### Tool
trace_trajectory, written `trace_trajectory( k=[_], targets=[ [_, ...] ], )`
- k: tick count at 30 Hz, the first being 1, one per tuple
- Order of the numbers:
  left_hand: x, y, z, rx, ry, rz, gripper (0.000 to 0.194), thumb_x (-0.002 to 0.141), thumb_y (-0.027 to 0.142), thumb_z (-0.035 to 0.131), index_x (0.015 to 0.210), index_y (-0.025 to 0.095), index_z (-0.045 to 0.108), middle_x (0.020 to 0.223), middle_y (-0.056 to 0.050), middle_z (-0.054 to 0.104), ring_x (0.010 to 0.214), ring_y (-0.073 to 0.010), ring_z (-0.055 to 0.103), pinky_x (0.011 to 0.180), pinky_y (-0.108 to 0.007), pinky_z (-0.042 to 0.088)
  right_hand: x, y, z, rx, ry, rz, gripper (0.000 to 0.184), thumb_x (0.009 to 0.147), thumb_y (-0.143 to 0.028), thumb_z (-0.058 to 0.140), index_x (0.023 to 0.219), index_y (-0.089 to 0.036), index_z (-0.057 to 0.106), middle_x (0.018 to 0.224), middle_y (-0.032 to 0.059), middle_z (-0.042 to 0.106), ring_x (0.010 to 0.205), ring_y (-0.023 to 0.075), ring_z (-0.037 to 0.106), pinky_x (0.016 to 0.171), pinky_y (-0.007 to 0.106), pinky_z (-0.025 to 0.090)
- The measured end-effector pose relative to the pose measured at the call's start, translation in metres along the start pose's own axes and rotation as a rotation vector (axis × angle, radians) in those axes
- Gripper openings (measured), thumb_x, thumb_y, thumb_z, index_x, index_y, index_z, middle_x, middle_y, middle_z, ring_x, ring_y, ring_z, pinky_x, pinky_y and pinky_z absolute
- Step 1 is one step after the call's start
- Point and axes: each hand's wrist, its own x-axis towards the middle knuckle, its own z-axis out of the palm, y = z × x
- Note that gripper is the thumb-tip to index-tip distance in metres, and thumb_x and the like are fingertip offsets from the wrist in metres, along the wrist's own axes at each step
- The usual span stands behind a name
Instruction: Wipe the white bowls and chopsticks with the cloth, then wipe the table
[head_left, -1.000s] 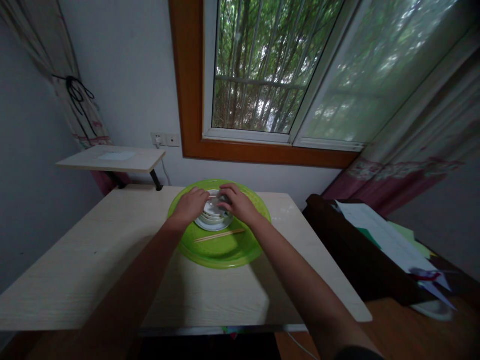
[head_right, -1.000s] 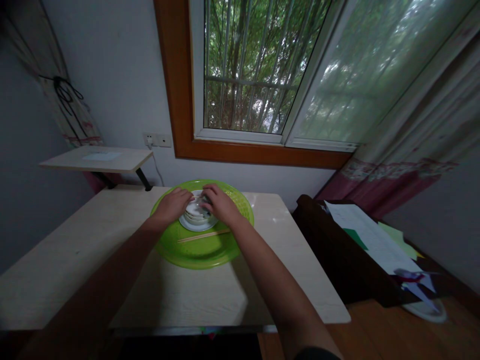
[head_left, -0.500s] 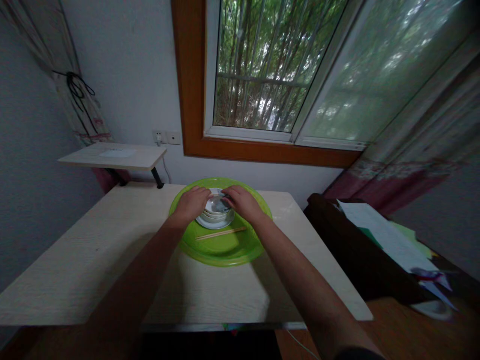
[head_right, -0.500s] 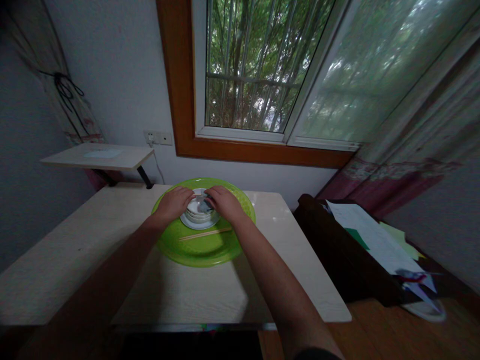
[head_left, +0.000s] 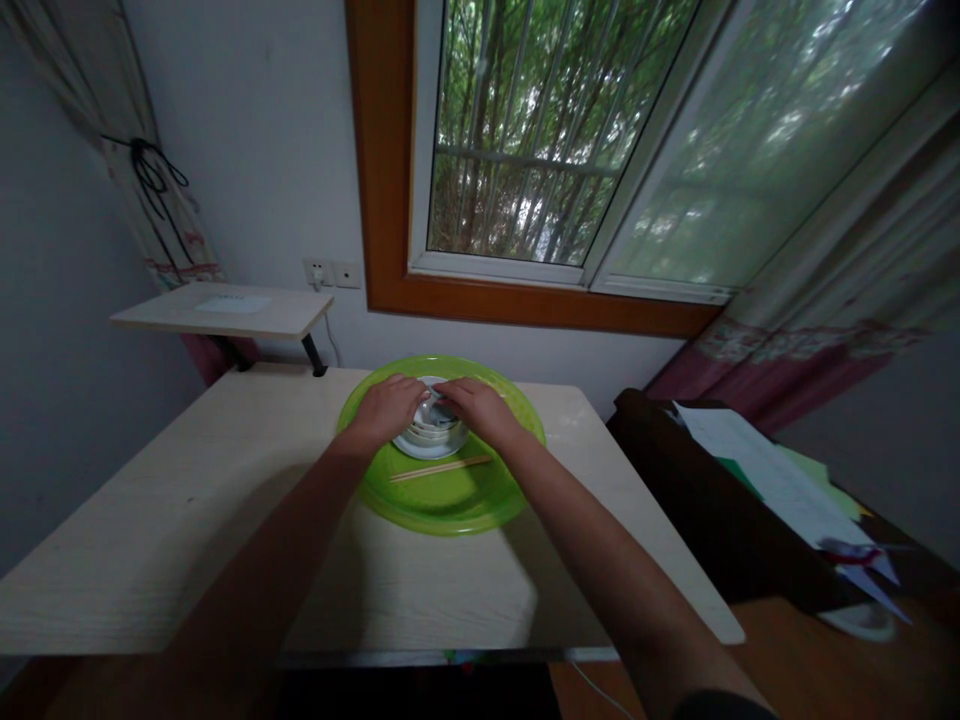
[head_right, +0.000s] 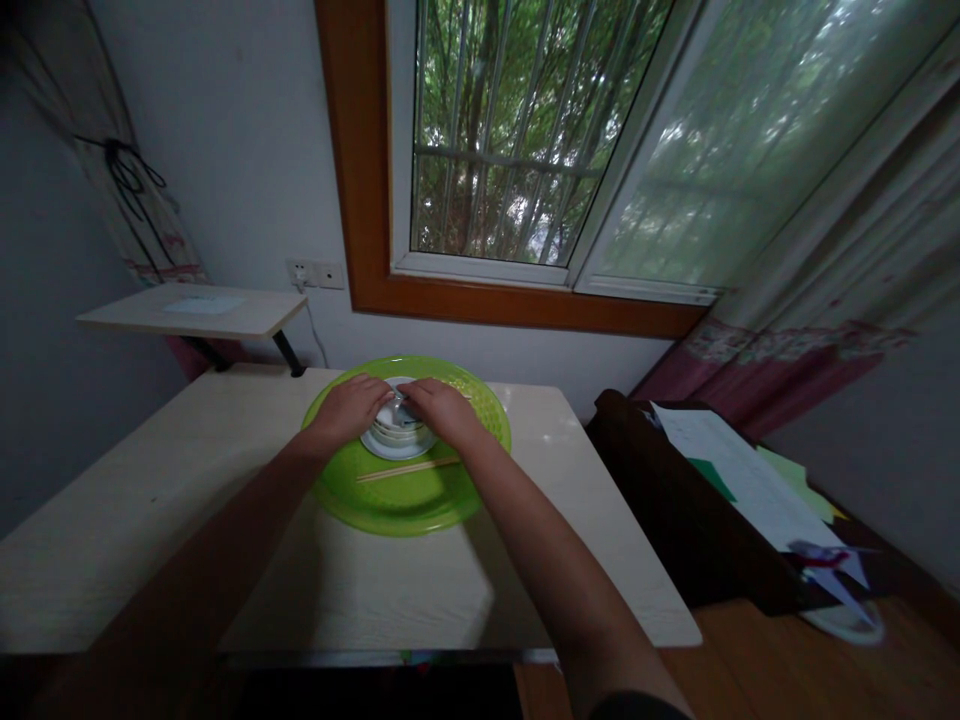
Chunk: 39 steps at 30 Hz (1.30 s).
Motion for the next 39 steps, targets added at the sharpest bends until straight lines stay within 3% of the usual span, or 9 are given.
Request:
trace_trajectory(
  k=[6,17,24,33,39],
  targets=[
    [0.000,-0.001,-0.004,0.010,0.007,-0.068,0.028,0.104,0.034,0.046,0.097,0.021,0.070,0.100,-0.008,0.074,0.098,-0.0250,0.061,0.082,-0.036,0.043,0.000,-0.002,-0.009,-0.035,-0.008,0.098,0.028,0.098,-0.024,0.065,0.125,-0.019,0.072,0.115,0.0130,0.075,0.104,0.0229,0.070,0.092,0.033,0.053],
    [-0.001,-0.012,-0.004,0.051,0.066,-0.193,0.032,0.105,0.035,0.043,0.097,0.021,0.071,0.101,-0.008,0.075,0.096,-0.0265,0.058,0.084,-0.038,0.041,-0.009,0.016,-0.021,-0.108,-0.027,0.310,0.031,0.100,-0.023,0.058,0.127,-0.022,0.072,0.121,0.0092,0.074,0.110,0.0232,0.069,0.095,0.031,0.052],
    [-0.002,-0.011,-0.004,0.033,0.074,-0.121,0.029,0.105,0.031,0.043,0.097,0.020,0.070,0.102,-0.008,0.075,0.097,-0.0257,0.058,0.088,-0.038,0.041,-0.008,0.012,-0.021,-0.136,-0.034,0.249,0.032,0.101,-0.021,0.054,0.128,-0.020,0.071,0.122,0.0103,0.074,0.112,0.0242,0.068,0.100,0.033,0.051],
    [0.000,0.000,0.000,-0.001,0.007,-0.023,0.024,0.102,0.031,0.049,0.099,0.021,0.071,0.099,-0.008,0.074,0.097,-0.0242,0.063,0.086,-0.036,0.044,-0.005,0.002,-0.004,-0.082,-0.042,0.068,0.033,0.100,-0.022,0.059,0.132,-0.021,0.069,0.119,0.0121,0.075,0.106,0.0232,0.070,0.093,0.034,0.054],
    [0.001,-0.002,-0.003,-0.014,0.005,-0.094,0.025,0.102,0.031,0.049,0.100,0.022,0.072,0.103,-0.008,0.076,0.099,-0.0244,0.066,0.085,-0.035,0.045,-0.003,0.000,-0.010,-0.092,-0.026,0.129,0.032,0.100,-0.022,0.059,0.130,-0.022,0.070,0.120,0.0112,0.074,0.108,0.0236,0.069,0.095,0.035,0.053]
  ],
)
